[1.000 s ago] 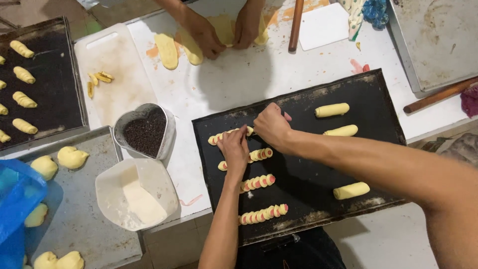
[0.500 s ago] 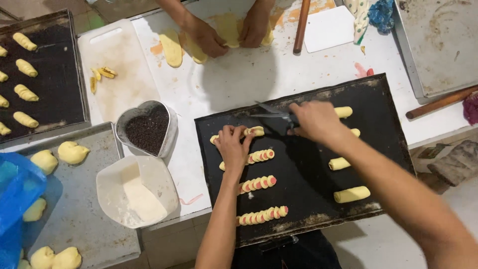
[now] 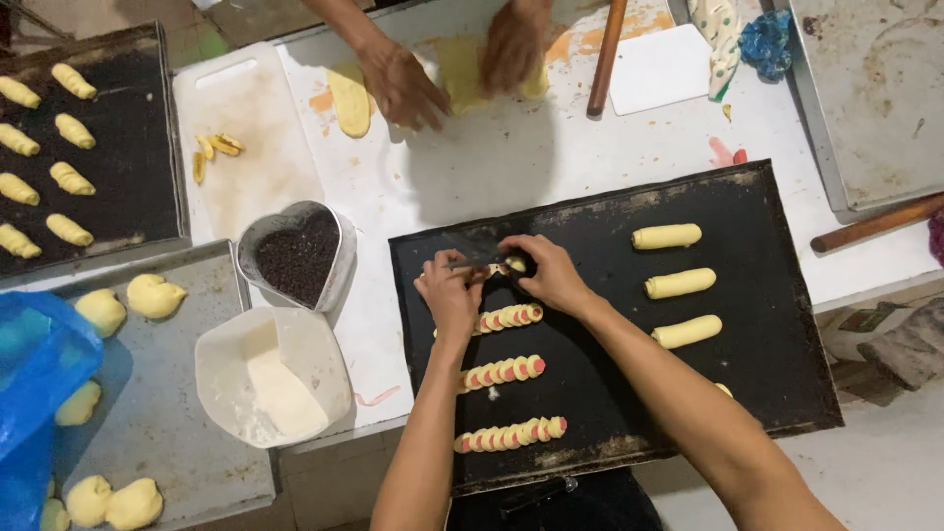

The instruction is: Using scissors to cut and shape pieces of dough into decorative patterns on a baking tray

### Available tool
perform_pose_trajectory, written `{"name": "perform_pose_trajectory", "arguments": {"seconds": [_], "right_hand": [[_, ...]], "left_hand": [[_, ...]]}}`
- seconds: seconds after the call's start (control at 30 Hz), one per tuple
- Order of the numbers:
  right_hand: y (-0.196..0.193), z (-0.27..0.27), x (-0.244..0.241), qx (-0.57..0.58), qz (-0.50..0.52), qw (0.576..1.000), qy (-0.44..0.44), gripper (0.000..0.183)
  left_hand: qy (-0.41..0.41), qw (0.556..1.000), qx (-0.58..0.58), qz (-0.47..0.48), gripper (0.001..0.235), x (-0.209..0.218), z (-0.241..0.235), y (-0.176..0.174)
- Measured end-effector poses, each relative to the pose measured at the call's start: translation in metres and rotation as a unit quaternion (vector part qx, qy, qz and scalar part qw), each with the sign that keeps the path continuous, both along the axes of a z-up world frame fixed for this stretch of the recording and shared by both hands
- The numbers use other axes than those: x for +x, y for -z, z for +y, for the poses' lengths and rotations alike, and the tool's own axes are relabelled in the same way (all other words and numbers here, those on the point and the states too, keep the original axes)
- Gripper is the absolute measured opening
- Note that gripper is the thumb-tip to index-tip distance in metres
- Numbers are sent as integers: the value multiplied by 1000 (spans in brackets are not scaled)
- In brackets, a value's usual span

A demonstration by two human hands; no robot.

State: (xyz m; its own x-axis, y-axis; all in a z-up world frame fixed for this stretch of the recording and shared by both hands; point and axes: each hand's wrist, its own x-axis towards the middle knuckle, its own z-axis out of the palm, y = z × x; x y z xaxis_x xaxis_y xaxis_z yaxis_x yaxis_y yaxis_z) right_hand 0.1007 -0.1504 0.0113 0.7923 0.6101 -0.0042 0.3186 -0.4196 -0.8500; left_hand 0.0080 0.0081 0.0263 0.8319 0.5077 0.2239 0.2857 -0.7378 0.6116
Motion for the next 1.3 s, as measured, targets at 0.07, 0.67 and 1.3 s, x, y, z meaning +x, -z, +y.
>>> {"name": "perform_pose_trajectory", "arguments": {"seconds": [0.07, 0.67, 1.3], "right_hand": [[-3, -3, 3, -2, -3, 1000, 5, 67], [-79, -59, 41, -498, -395, 742, -214, 45], [-88, -14, 35, -576, -427, 644, -267, 22]], "left_hand": [[30, 999, 38, 14, 9, -3, 15, 32], [89, 994, 66, -8, 11, 11, -21, 65], [84, 992, -45, -83, 21, 6, -32, 20]]}}
